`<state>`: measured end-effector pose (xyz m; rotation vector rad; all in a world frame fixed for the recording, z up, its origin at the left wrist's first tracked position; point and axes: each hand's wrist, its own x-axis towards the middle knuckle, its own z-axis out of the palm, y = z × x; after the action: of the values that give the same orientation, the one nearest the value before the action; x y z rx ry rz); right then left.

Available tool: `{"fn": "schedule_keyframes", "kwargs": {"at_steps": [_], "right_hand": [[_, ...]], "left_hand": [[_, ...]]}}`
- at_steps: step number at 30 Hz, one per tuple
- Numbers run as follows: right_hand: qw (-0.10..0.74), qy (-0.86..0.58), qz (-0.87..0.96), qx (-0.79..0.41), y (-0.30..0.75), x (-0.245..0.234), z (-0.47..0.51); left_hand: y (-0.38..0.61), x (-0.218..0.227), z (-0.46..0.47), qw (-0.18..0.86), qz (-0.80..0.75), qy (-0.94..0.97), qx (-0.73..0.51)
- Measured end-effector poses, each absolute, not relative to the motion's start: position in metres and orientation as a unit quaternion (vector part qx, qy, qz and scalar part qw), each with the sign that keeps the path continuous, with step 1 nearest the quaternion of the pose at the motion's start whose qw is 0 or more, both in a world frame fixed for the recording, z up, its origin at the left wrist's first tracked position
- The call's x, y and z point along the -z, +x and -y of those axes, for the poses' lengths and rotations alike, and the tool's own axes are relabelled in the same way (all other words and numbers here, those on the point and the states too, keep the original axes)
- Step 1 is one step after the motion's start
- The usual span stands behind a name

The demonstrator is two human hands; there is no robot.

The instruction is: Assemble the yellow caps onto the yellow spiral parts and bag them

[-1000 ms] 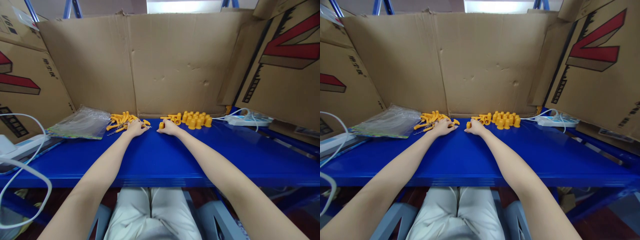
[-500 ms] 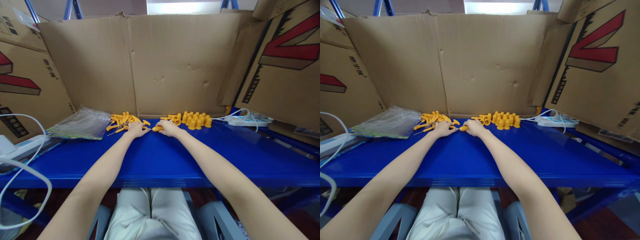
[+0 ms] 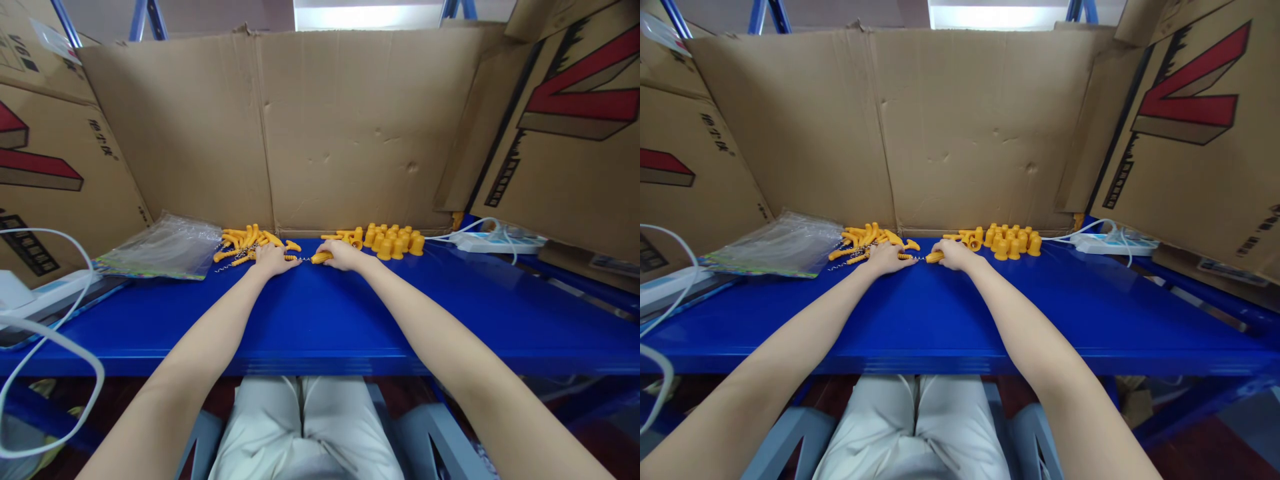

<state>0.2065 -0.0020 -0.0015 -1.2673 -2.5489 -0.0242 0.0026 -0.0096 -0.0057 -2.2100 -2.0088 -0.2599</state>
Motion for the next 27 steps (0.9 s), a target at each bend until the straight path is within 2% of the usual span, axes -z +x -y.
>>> {"fn": "schedule_keyframes", "kwargs": {"at_steps": [8,13,18,27], "right_hand": [[0.158,-0.424,0.891,-0.001,0.199,0.0,0.01],[0.151,-0.412,0.899,0.018,0.196,0.0,0.014],[0.186,-0.418,0.889,0.001,0.199,0.001,0.01],[0.187,-0.433,0.882,-0.018,0.202,-0.001,0.011]], "left_hand": [[0.005,0.005,0.012,0.083,0.664,-0.737,0.09],[0.001,0.006,0.006,0.043,0.63,-0.766,0.122],[-0.001,0.005,0.001,0.023,0.618,-0.77,0.16],[0.003,0.002,0.006,-0.029,0.602,-0.783,0.153]]}}
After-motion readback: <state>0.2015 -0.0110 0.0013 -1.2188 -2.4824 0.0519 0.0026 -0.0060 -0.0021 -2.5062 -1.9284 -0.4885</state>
